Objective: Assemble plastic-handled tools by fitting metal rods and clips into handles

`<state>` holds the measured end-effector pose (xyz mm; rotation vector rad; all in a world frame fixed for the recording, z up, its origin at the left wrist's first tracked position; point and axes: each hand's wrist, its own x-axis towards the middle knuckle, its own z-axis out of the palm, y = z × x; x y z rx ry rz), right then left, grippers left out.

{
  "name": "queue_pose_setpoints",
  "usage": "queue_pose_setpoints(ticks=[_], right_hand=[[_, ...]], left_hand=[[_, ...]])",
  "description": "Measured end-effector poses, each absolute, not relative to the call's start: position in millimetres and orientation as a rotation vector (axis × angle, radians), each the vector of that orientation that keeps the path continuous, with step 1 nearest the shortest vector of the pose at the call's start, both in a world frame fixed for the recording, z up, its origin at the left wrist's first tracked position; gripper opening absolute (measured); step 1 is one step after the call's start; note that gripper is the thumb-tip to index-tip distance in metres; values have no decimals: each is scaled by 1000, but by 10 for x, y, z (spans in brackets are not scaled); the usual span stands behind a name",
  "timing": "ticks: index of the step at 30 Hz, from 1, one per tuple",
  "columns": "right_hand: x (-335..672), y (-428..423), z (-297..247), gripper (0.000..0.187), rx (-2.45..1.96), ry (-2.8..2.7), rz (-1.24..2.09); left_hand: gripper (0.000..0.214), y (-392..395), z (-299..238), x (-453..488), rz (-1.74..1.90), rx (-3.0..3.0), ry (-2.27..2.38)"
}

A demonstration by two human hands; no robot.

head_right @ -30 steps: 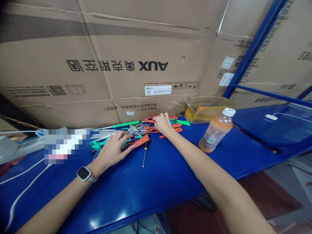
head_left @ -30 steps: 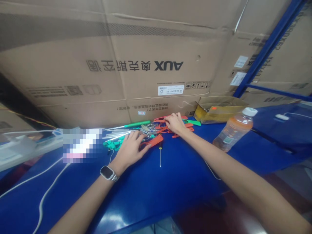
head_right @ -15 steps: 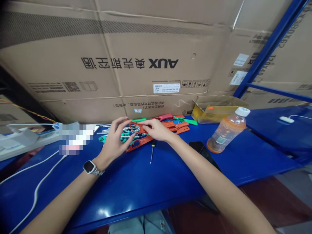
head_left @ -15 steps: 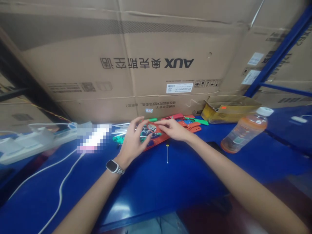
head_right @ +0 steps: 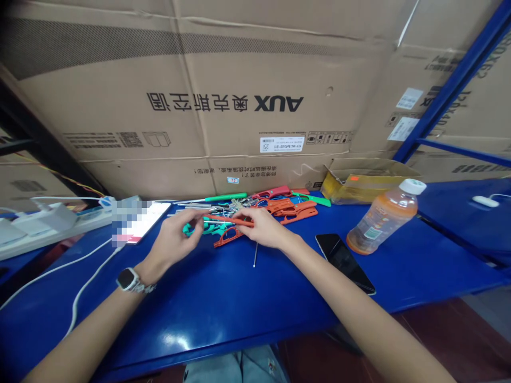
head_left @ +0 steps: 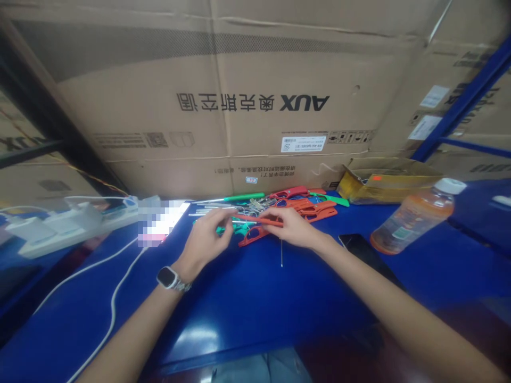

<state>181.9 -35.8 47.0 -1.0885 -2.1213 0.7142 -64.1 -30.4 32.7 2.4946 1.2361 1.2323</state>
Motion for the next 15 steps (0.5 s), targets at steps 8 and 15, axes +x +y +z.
queue_pose_setpoints(ticks=[8, 15], right_hand=[[1431, -612, 223, 26, -1032, -2589, 286], [1533, -515, 258, 51, -1145, -2454, 185]], left_hand=[[23, -652, 295, -921, 827, 2617, 1123], [25, -635, 126, -964, 605, 2605, 1130]])
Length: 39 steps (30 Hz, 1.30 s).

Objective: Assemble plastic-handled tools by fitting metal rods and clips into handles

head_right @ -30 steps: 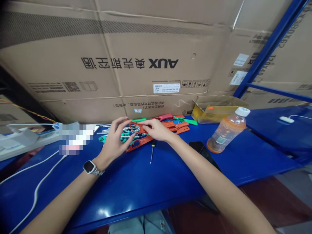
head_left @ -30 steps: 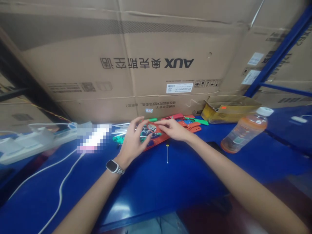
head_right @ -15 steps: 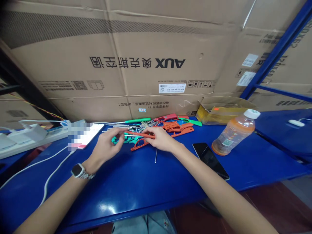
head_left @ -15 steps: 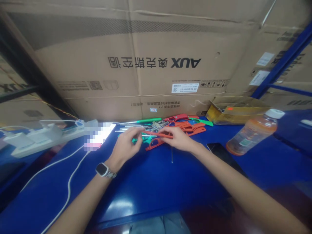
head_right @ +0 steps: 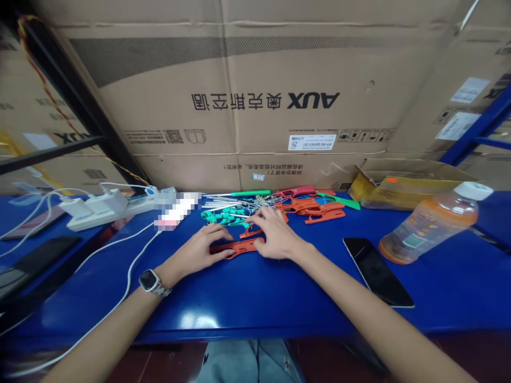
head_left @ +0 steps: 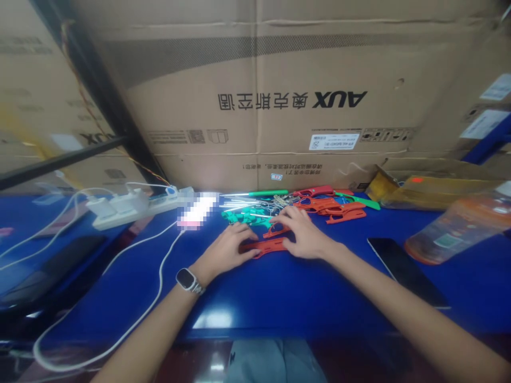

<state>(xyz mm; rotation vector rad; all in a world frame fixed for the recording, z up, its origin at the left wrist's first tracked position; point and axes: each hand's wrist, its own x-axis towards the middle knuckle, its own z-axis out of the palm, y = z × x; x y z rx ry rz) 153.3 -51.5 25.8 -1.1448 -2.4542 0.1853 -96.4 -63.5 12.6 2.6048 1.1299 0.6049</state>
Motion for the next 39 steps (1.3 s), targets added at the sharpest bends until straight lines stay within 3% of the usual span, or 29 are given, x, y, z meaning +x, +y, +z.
queue_pose_setpoints(ticks=[2, 11, 16, 21, 26, 28, 31, 36, 39], right_hand=[[1641, -408, 273, 52, -1243, -2469, 106], [1867, -124, 225, 12, -1216, -2386, 240], [1917, -72, 161, 24, -1326, -2067, 96], [1767, -43, 110, 28, -1674, -2125, -146], [1679, -72, 138, 33, -1747, -2113, -273], [1654, -63, 176, 34, -1738, -2073, -295], [1554, 24, 257, 30, -1630, -2090, -258], [1181, 425, 395, 27, -1607, -2284, 21], [944, 732, 418, 24, -1619, -2351, 179]], left_hand=[[24, -623, 105, -968, 595, 2615, 1156], [26, -590, 152, -872, 703, 2670, 1230], [25, -446, 246, -845, 764, 2659, 1194], [24, -383, 282, -812, 728, 2674, 1074], [45, -507, 222, -860, 584, 2656, 1011], [43, -518, 188, -864, 524, 2672, 1009], [31, -483, 158, -832, 508, 2676, 1019], [42, -442, 165, -799, 647, 2667, 1080], [33, -412, 158, -863, 788, 2616, 1132]])
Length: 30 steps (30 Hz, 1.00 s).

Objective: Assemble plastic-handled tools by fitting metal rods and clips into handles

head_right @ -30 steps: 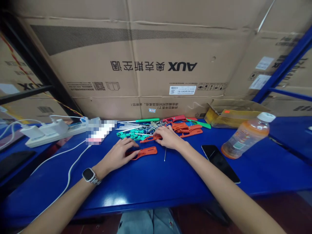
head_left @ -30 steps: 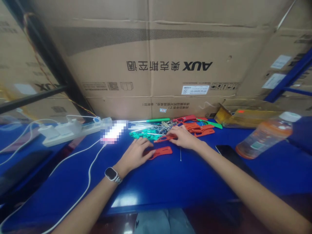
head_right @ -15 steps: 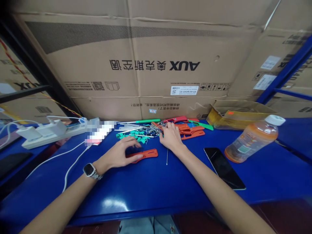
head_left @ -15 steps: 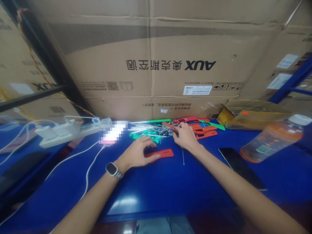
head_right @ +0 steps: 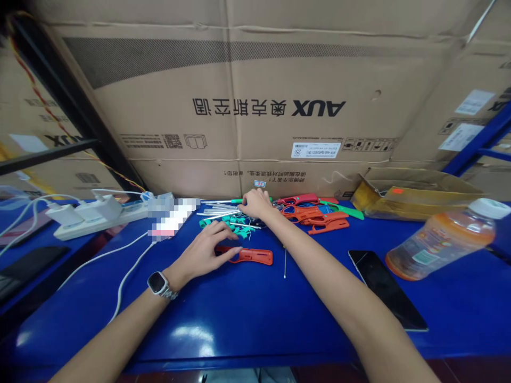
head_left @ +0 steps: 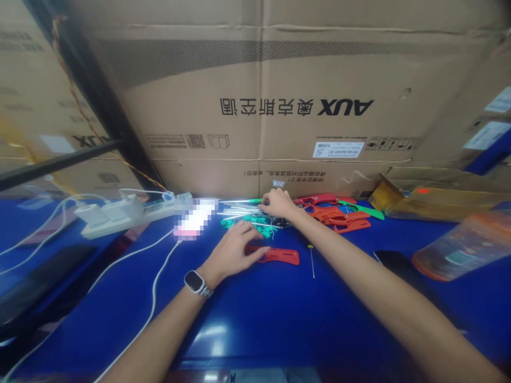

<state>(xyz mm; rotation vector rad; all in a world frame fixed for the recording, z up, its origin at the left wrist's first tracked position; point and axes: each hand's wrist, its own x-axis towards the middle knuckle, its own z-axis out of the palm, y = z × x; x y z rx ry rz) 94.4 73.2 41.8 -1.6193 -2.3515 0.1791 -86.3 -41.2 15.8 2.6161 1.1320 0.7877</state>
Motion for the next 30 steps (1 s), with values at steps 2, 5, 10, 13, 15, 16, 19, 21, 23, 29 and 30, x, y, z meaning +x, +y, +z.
queue_pose_setpoints(ticks=[2, 5, 10, 13, 15, 16, 19, 21, 23, 29, 30], right_hand=[[834, 893, 400, 20, -1594, -2389, 266], [768, 1021, 357, 16, -1511, -2415, 352], [819, 1034, 381, 18, -1358, -2296, 386], [842, 996, 454, 31, -1254, -2182, 459], [837, 944, 502, 36, -1109, -2030, 653], [830, 906, 521, 37, -1027, -1939, 764], [795, 758, 558, 37, -861, -1759, 950], [763, 659, 572, 35, -810, -1741, 968], [729, 589, 584, 32, -770, -1736, 980], [755, 560, 635, 30, -759, -1760, 1021], [797, 562, 633, 30, -765, -1767, 1029]], left_hand=[[28, -372, 144, -930, 874, 2569, 1178], [24, -303, 122, -1022, 935, 2497, 1241], [22, -237, 113, -1066, 1028, 2393, 1314], [22, -229, 114, -1060, 1091, 2321, 1353], [22, -236, 120, -1054, 1141, 2276, 1351], [23, -240, 128, -1048, 1180, 2247, 1345], [27, -228, 193, -1005, 1364, 2044, 1368], [33, -171, 269, -951, 1509, 1797, 1401], [40, -64, 357, -881, 1599, 1549, 1371], [40, 318, 525, -667, 1693, 1126, 971], [38, 359, 534, -644, 1714, 1110, 945]])
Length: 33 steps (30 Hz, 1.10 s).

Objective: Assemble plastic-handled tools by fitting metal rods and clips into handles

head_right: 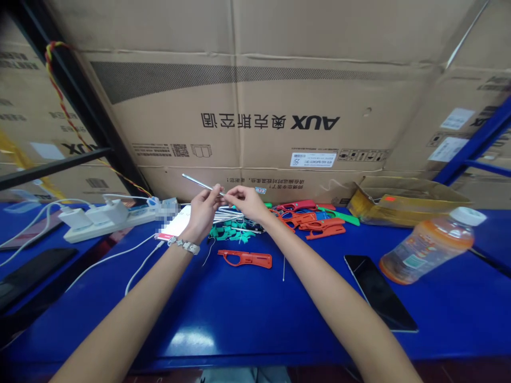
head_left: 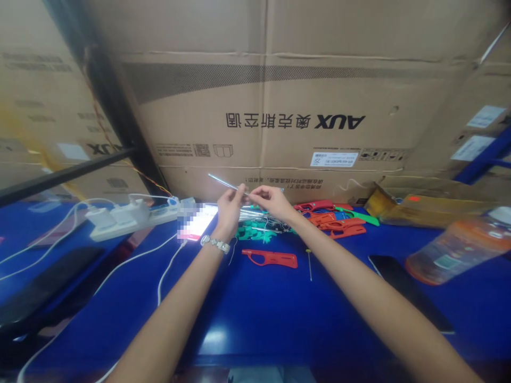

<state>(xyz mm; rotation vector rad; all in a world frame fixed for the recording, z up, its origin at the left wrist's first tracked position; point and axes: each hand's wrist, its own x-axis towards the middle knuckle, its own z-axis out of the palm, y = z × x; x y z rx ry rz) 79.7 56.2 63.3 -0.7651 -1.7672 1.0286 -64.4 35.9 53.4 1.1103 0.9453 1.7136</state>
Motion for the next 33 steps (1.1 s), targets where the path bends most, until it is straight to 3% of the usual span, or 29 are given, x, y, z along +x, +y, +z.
queue_pose_setpoints(ticks=[9, 21, 30, 33], right_hand=[[1354, 488, 326, 25, -1067, -1959, 739], [1253, 432, 390, 25, -1084, -1900, 798], [1121, 298, 295, 31, -1102, -1852, 704], [1170, 281, 213, 41, -1037, -1755, 712]], left_hand=[[37, 367, 463, -552, 1780, 1040, 902], [39, 203, 349, -602, 1649, 1152, 909], [43, 135, 327, -509, 1529, 1130, 886], [41, 141, 324, -515, 1575, 1044, 887]])
